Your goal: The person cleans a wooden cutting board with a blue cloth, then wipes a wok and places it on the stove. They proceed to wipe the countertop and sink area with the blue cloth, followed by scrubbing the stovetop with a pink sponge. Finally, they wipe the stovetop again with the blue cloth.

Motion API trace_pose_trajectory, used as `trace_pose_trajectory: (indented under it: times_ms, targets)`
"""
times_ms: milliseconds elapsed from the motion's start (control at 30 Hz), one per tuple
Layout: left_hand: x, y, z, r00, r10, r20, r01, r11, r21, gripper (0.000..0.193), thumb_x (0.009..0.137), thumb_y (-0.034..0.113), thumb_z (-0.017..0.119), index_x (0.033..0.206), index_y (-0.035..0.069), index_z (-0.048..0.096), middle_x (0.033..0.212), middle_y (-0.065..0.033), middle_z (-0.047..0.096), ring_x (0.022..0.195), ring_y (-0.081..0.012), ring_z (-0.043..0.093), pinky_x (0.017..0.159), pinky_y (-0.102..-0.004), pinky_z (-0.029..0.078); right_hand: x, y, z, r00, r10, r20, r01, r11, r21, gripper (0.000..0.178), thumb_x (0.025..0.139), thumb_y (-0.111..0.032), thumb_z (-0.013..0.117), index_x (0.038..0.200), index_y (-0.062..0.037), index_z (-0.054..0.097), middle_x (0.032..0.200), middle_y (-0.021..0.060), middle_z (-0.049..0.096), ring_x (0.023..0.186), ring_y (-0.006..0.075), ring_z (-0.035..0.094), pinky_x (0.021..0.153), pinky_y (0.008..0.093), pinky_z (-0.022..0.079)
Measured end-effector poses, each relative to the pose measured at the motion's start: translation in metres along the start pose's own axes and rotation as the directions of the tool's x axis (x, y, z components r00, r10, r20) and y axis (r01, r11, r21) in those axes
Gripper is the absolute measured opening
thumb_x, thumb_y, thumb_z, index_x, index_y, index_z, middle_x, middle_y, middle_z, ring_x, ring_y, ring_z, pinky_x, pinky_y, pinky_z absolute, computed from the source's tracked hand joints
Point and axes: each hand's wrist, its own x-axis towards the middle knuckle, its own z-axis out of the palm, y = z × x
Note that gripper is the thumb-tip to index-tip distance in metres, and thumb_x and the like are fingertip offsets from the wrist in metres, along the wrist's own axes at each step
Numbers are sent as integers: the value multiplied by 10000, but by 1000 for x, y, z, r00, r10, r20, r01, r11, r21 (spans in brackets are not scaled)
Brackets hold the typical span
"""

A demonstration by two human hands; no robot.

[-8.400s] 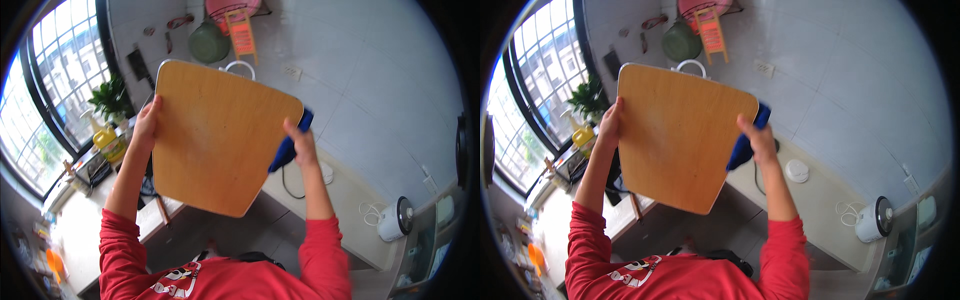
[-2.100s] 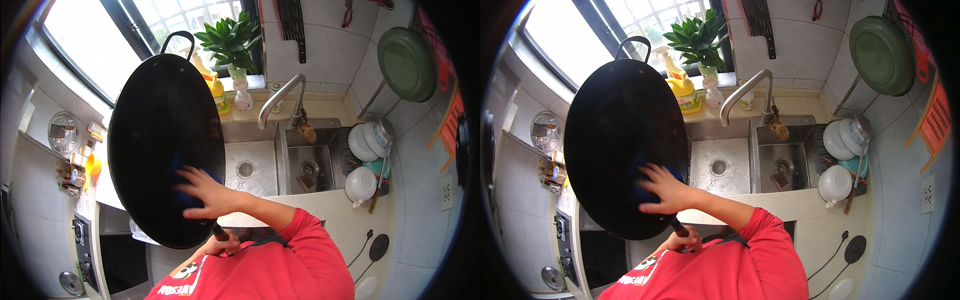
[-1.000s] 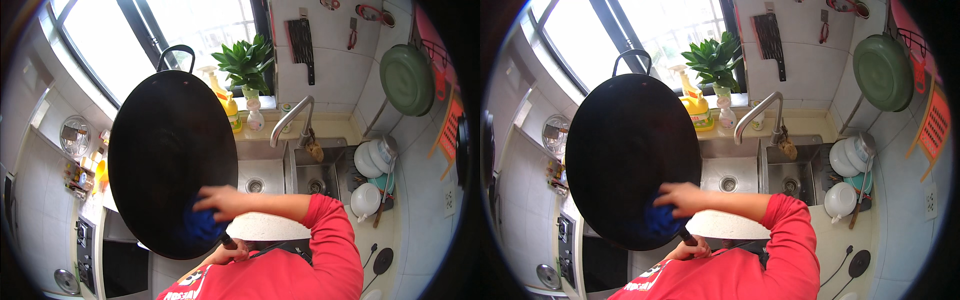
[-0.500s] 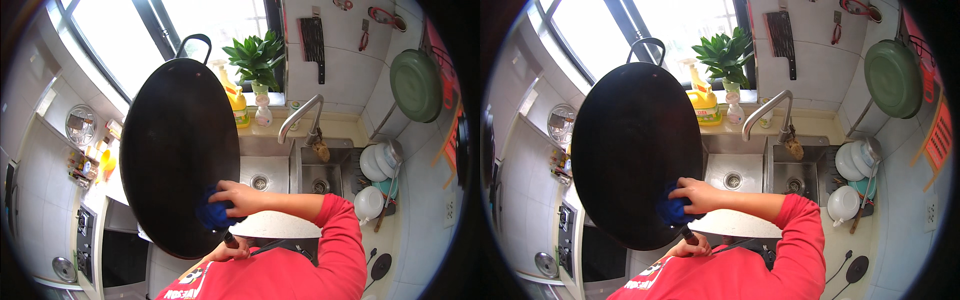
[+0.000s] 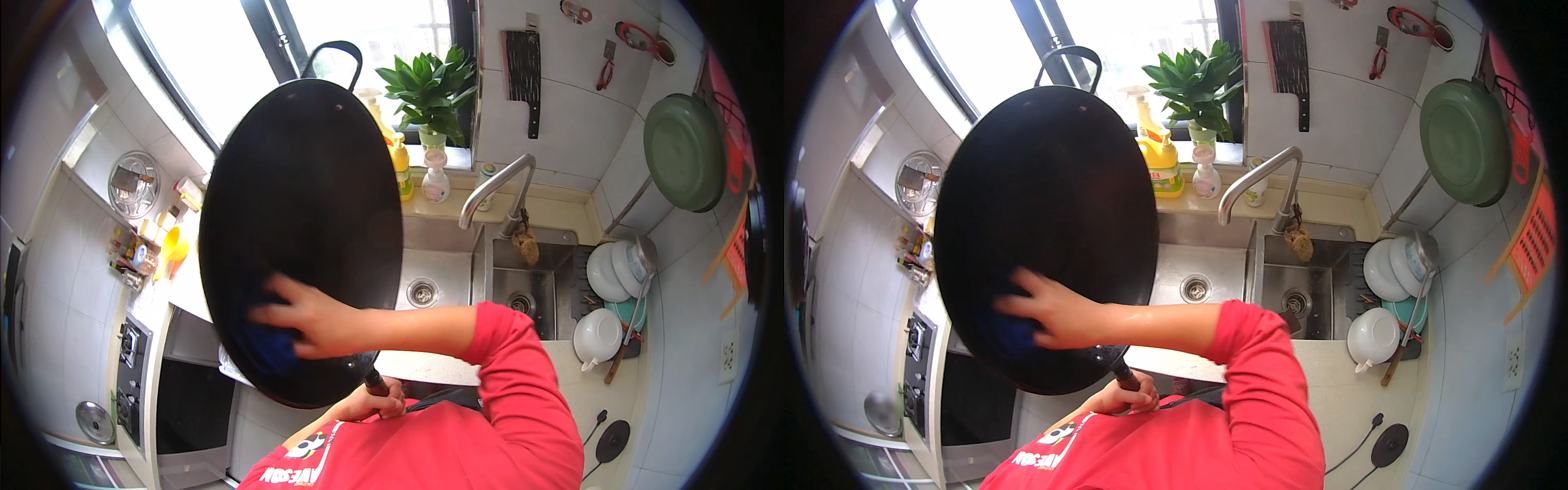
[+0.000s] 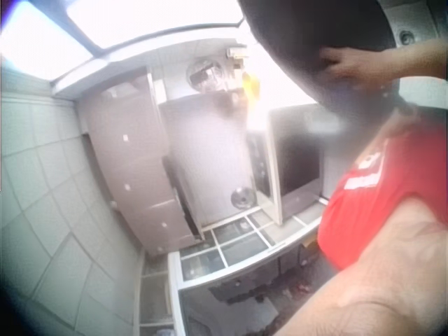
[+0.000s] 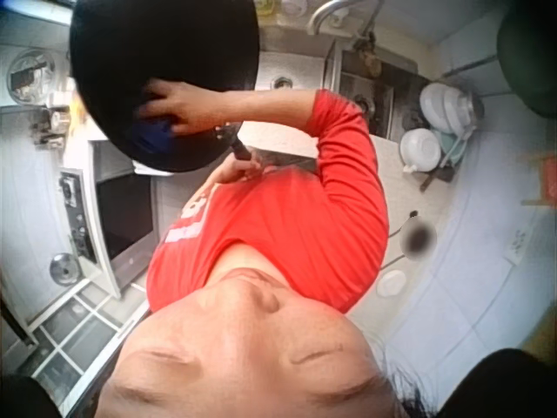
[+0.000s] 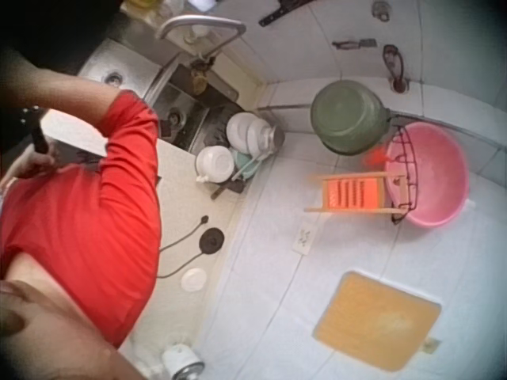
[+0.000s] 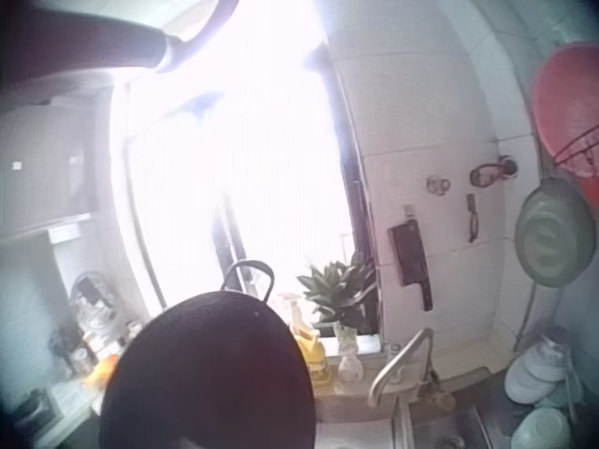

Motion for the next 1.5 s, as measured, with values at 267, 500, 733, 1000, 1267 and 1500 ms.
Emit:
trace_pose_trajectory:
  times_ms: [267, 500, 733, 1000, 1267, 1500]
  targets:
    - [3, -2, 1, 994, -1, 113, 11, 996, -85, 251, 778, -16, 582, 586, 49, 434, 503, -37, 438, 526, -146, 447, 612, -283, 389, 16, 63, -37, 738, 375, -561, -560, 804, -199, 623, 652, -24, 660, 1233, -56, 436, 1128, 266, 406, 1011, 450, 469, 849, 450, 445]
    - [-14, -2, -5, 994, 82, 76, -79, 996, -37, 271, 781, -3, 594, 581, 48, 419, 514, -26, 441, 522, -134, 423, 573, -274, 353, -39, 15, -2, 957, 68, 281, -35, 992, -120, 615, 560, -67, 713, 1141, -216, 578, 1201, 160, 456, 1077, 351, 472, 875, 435, 456]
    - [-18, -6, -7, 974, 103, 204, -75, 987, -141, 275, 782, 46, 622, 590, 58, 426, 527, -24, 447, 537, -131, 414, 617, -292, 362, -48, 58, -113, 979, 65, -192, -202, 318, -926, 366, 660, -88, 610, 1011, -188, 629, 1148, 98, 470, 1066, 301, 420, 812, 433, 365]
    - [-26, -2, 0, 988, 84, 128, -81, 996, -22, 269, 798, 48, 615, 598, 63, 436, 587, -36, 470, 604, -141, 455, 636, -292, 378, -119, -55, -17, 860, 493, 134, -511, 826, 238, 428, 654, -47, 649, 1077, -70, 591, 1161, 170, 478, 1116, 344, 477, 967, 395, 374]
    - [-50, -38, 3, 873, 420, 247, -382, 905, -189, 273, 813, 1, 554, 592, 64, 406, 503, -7, 428, 471, -127, 398, 507, -284, 327, -164, -28, 3, 473, 849, 234, -483, 28, 875, 373, 862, -105, 538, 1202, 15, 442, 1051, 141, 580, 951, 241, 596, 852, 370, 486]
    - [-135, -86, 19, 830, 556, -48, -551, 803, -228, 284, 789, 13, 571, 577, 77, 395, 496, 0, 423, 468, -115, 386, 529, -287, 324, -145, -30, 98, 310, 597, 740, -884, -107, 456, 544, 834, -277, 653, 1260, -26, 426, 1045, 97, 581, 912, 182, 579, 826, 337, 485]
